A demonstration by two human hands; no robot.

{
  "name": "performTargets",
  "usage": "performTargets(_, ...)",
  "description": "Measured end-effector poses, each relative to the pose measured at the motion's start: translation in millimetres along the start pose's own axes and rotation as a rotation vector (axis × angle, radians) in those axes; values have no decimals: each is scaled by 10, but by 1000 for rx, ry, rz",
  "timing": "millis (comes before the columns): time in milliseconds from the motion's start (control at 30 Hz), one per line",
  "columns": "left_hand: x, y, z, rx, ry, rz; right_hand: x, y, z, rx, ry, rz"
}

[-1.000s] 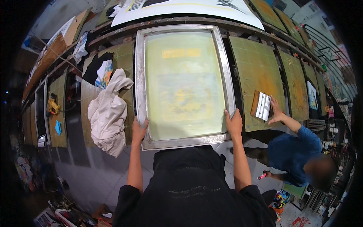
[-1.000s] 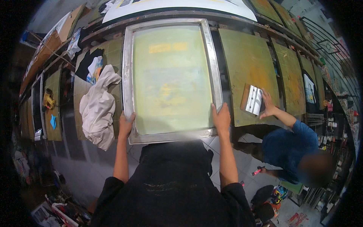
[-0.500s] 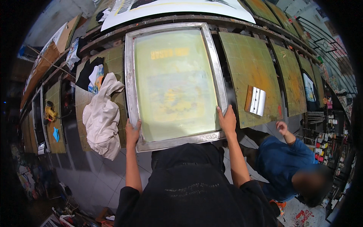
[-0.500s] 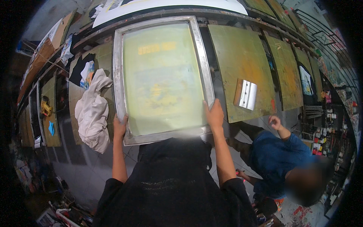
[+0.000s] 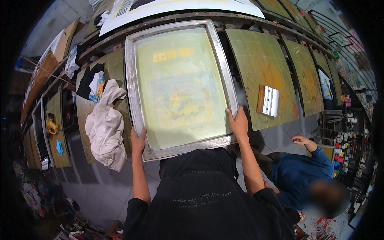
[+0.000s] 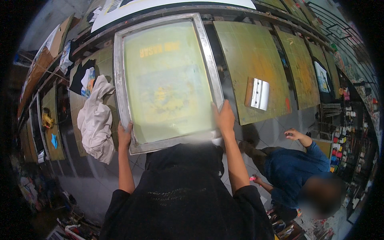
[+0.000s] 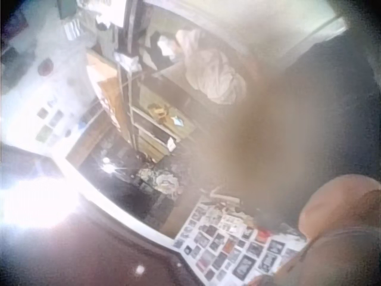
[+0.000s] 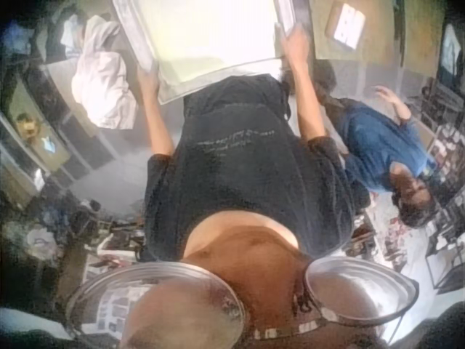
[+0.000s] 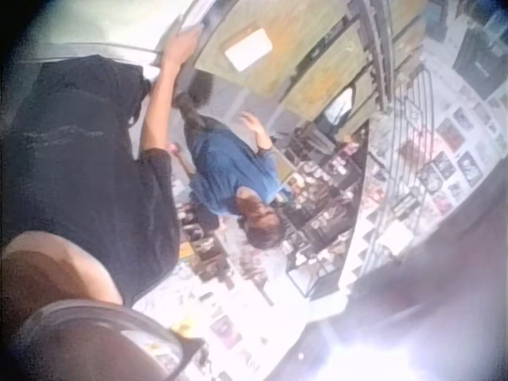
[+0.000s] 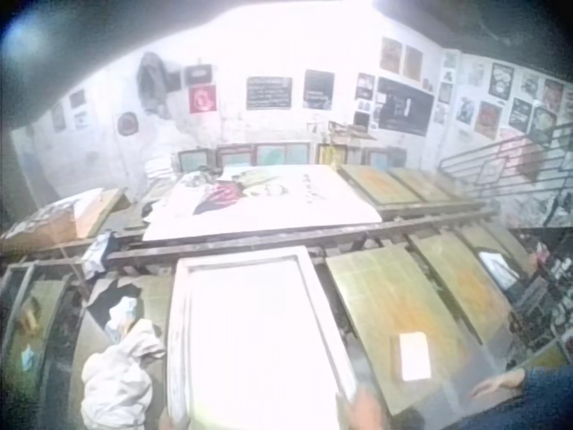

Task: The person aligns a screen printing frame over a white t-shirt, uses a squeegee to pull ink across the screen, lifts the frame to reveal a printed design, and then uses a heat gun to dry the print before folding the shirt.

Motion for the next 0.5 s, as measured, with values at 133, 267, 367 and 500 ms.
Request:
performTargets(133,-29,7,-63,-6,-12,-3,3,-26,16,-7,14,-5)
performTargets(267,-10,-8,-30,14,24,-10,-3,-73,79,-24,37,18)
performTargets(367,-10,-9,-76,8,47,-6,-8,-81,93,-25,28,-15)
performTargets(500,-45,-20,-87,-19,40,-8,-12,-86,105,-32,35,-14)
Point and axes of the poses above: each hand's wrist, its own x-axis towards the middle knuckle, its own y-axis out of the palm, z = x × y, the point moved 7 cm from there along x, towards the middle knuckle, and after that the axes turned 12 degrees about -z, right-handed, at the moved point
